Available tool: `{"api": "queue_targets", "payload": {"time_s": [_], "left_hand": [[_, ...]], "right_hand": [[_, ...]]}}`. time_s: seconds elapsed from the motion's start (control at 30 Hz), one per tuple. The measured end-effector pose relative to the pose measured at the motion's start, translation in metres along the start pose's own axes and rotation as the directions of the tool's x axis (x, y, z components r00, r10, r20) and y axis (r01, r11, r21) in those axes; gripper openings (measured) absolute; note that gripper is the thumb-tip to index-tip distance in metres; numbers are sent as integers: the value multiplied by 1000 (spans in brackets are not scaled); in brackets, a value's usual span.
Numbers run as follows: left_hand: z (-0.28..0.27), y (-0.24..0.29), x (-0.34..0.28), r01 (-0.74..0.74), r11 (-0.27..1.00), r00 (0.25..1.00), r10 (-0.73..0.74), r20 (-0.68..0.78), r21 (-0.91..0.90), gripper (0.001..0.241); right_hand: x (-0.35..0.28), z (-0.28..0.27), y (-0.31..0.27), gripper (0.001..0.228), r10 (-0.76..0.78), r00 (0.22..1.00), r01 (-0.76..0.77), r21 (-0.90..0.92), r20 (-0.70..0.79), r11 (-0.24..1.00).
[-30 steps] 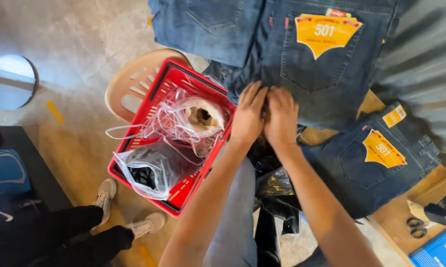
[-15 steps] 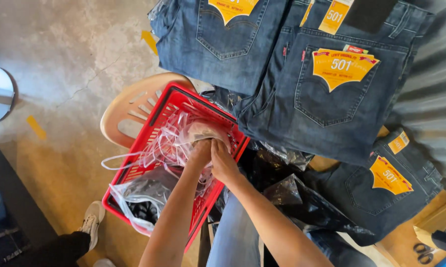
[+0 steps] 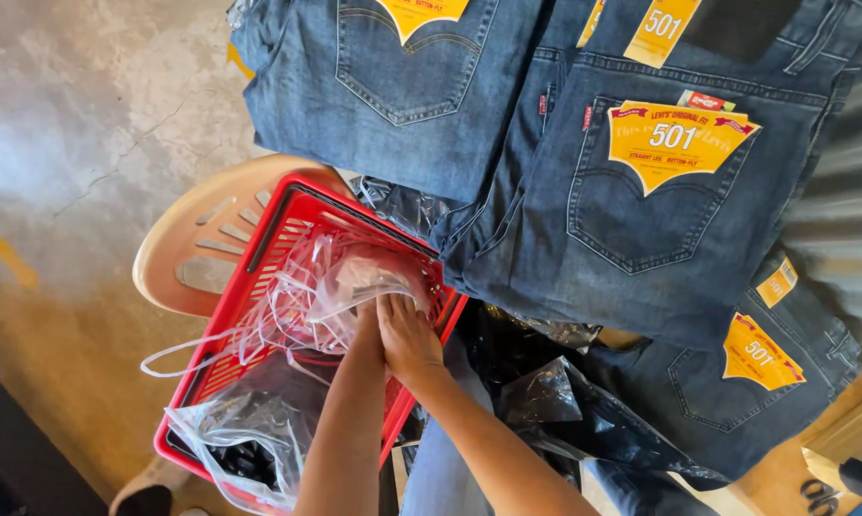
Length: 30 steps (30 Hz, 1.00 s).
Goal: Tagging and organizing stacks of denim jeans in a storage area.
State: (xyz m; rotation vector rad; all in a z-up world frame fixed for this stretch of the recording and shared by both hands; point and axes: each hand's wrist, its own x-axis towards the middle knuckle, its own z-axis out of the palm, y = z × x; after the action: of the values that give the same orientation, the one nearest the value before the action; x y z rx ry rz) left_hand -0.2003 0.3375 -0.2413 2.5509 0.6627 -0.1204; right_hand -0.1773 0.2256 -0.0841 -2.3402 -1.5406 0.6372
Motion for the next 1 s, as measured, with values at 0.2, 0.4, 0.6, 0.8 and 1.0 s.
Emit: {"api": "queue_targets", "payload": {"time_s": [0.2,0.4,0.6,0.8,1.0], "left_hand": [[-30,9,-17,79,992,994,-86,-63,-97,23],[-39,17,-32,141,968,980,-167,-109,-209,21],[-22,27,-6,170,932,964,-225,-142,-321,18],[-38,40,-26,229,883,934,-318,-163,-411,15],[-101,54,-83,301,828,872,-439,-214,-474,13]], "right_hand": [[-3,8,3,63,42,998,-37,98,-46,994],[-4,-4,0,67,73,995,-82,136,67,987],[-5,-5,0,71,66,998,-69,205,19,976],[-3,3,5,74,66,997,-56,294,-26,954],[6,1,19,56,126,917,119,561,-378,819]]}}
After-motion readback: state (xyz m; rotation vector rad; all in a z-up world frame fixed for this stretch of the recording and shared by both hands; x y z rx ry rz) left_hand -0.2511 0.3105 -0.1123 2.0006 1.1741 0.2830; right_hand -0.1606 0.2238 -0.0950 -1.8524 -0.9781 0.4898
